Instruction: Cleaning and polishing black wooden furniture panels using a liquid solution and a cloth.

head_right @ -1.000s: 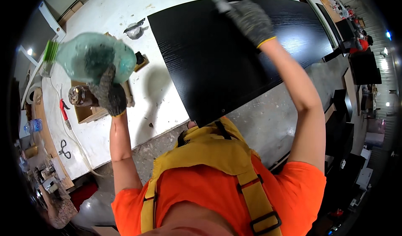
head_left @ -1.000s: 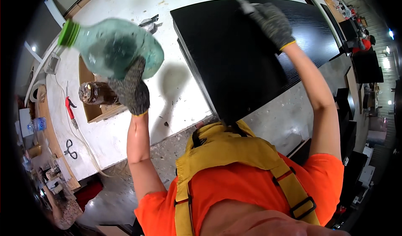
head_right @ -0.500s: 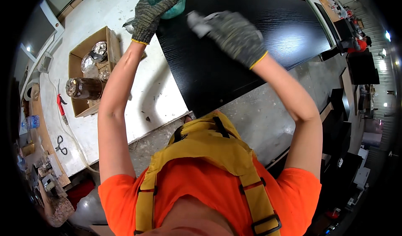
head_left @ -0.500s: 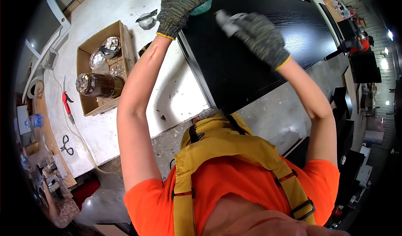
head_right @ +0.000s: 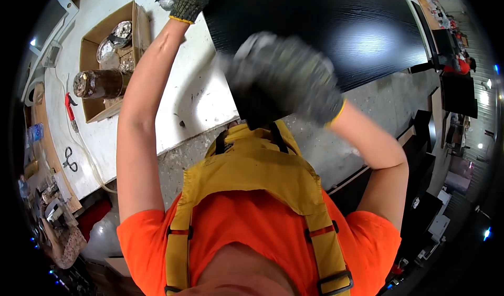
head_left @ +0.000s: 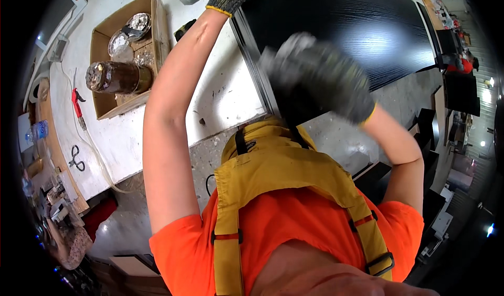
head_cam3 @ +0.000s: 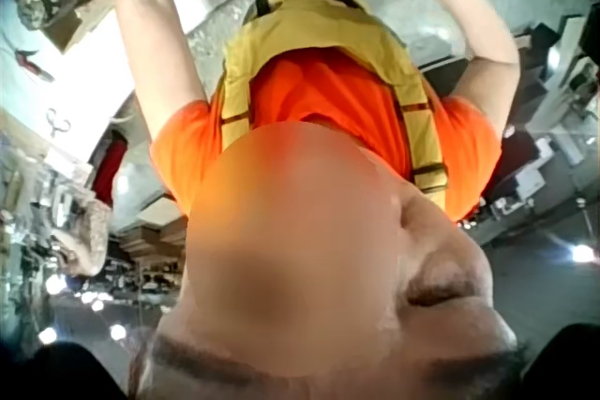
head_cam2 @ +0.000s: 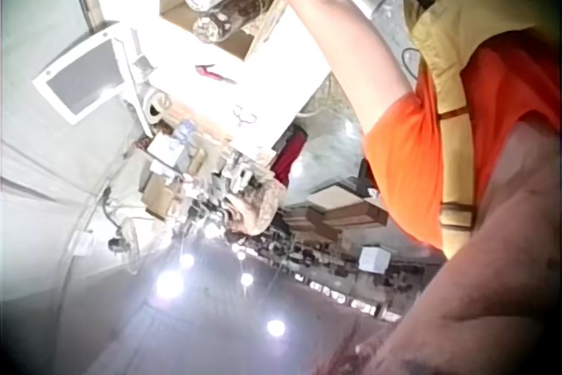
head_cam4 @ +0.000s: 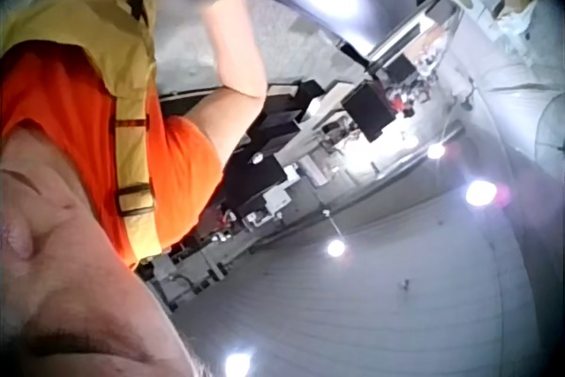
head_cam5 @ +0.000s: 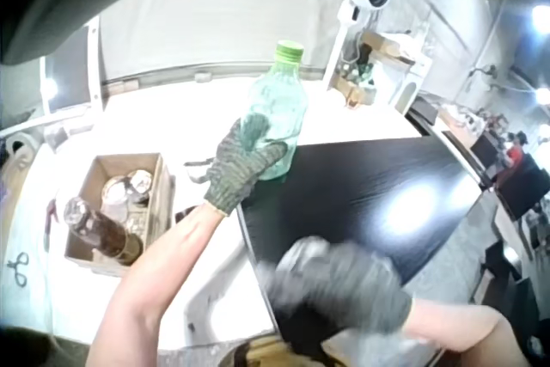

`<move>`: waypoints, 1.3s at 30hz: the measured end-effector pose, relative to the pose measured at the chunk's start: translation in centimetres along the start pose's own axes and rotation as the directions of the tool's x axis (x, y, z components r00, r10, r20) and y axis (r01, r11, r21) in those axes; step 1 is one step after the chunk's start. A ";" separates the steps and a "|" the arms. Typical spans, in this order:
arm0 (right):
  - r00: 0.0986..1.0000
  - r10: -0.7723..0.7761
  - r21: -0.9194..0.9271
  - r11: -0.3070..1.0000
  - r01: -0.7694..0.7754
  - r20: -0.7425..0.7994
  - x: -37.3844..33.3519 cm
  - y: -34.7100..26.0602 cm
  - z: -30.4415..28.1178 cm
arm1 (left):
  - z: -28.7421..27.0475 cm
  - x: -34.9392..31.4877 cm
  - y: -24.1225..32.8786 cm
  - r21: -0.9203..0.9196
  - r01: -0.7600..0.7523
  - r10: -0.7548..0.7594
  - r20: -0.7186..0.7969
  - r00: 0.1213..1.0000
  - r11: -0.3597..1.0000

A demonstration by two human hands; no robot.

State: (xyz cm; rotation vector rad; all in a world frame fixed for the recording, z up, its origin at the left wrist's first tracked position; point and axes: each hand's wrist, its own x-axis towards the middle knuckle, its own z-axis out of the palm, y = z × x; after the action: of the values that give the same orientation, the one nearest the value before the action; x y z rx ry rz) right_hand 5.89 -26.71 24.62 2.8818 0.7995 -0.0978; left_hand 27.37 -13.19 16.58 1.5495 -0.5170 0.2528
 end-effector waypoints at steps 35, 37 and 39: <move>0.975 -0.005 -0.003 1.000 0.004 -0.222 -8.0 -2.7 4.8 | 1.1 0.6 -2.0 -0.137 -0.057 0.053 -0.032 0.998 0.989; 0.909 -0.132 0.077 0.981 0.176 -0.397 -6.1 -4.2 7.1 | 1.0 0.7 -1.7 -0.104 -0.049 0.048 -0.008 0.999 0.993; 0.913 -0.157 0.344 0.892 0.295 -0.377 -5.9 -4.4 9.4 | 0.8 0.8 -1.3 -0.003 -0.039 0.039 0.003 0.999 0.999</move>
State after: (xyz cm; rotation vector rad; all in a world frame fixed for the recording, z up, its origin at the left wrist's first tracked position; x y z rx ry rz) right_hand -1.63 -27.43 15.33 3.2138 1.3252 0.2544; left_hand 28.60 -14.12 15.78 1.5379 -0.5504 0.2790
